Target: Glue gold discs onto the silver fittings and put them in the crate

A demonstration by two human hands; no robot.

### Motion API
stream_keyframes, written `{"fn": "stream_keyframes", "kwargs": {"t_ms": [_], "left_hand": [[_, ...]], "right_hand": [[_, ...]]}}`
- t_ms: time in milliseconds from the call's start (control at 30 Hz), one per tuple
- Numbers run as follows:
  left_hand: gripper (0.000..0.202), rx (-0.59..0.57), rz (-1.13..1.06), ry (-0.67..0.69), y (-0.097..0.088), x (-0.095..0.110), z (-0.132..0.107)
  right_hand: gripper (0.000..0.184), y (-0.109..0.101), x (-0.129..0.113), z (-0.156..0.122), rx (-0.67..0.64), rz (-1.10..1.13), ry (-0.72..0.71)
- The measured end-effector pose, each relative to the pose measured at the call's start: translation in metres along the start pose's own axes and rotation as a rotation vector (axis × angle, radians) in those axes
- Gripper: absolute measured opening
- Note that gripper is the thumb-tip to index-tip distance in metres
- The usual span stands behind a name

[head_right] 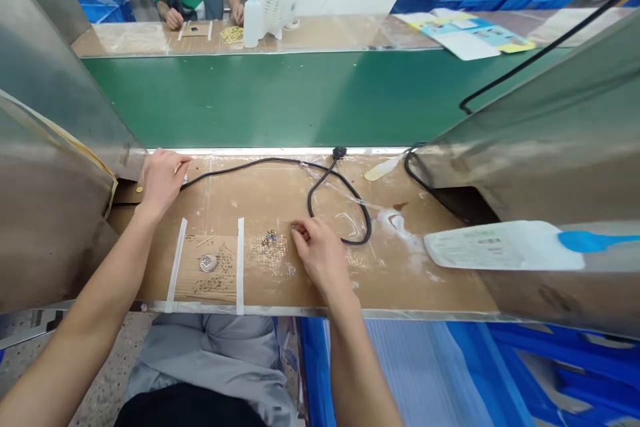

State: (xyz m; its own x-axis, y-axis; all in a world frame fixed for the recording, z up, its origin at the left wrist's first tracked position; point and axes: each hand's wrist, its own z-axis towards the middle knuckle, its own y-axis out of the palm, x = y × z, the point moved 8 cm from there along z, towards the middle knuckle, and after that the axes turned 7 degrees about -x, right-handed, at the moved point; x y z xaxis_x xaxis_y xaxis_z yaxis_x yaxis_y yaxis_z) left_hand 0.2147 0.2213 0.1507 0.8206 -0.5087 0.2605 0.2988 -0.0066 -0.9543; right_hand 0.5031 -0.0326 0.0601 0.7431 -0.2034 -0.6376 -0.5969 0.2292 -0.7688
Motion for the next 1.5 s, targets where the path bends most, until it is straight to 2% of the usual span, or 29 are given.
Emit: {"fn": "stream_keyframes", "kwargs": {"t_ms": [100, 267, 533, 733, 867, 1000, 1267, 1500], "left_hand": [[0.030, -0.119, 0.066, -0.023, 0.022, -0.003, 0.033], [0.031, -0.242, 0.160, -0.060, 0.041, -0.005, 0.039], [0.027, -0.352, 0.280, -0.097, 0.042, 0.002, 0.045], [0.029, -0.423, 0.333, -0.082, 0.041, 0.017, 0.054], [0.036, -0.451, 0.410, -0.040, 0.043, 0.032, 0.054], [0.041, -0.465, 0.513, -0.027, 0.046, 0.038, 0.053], [0.036, -0.423, 0.351, -0.030, 0.046, 0.021, 0.062], [0.030, -0.354, 0.220, -0.047, 0.030, 0.018, 0.053]], "right_hand": [[0.023, 0.004, 0.002, -0.008, 0.060, 0.037, -0.016], [0.020, 0.003, 0.004, -0.019, 0.211, 0.094, -0.026], [0.012, -0.010, 0.004, -0.023, 0.329, 0.210, -0.037], [0.016, -0.006, 0.018, -0.029, 0.366, 0.352, 0.046], [0.016, -0.004, 0.022, -0.030, 0.374, 0.399, 0.083], [0.016, -0.005, 0.021, -0.027, 0.376, 0.402, 0.080], [0.016, -0.005, 0.023, -0.028, 0.366, 0.401, 0.089], [0.018, -0.009, 0.017, -0.027, 0.376, 0.406, 0.071]]}}
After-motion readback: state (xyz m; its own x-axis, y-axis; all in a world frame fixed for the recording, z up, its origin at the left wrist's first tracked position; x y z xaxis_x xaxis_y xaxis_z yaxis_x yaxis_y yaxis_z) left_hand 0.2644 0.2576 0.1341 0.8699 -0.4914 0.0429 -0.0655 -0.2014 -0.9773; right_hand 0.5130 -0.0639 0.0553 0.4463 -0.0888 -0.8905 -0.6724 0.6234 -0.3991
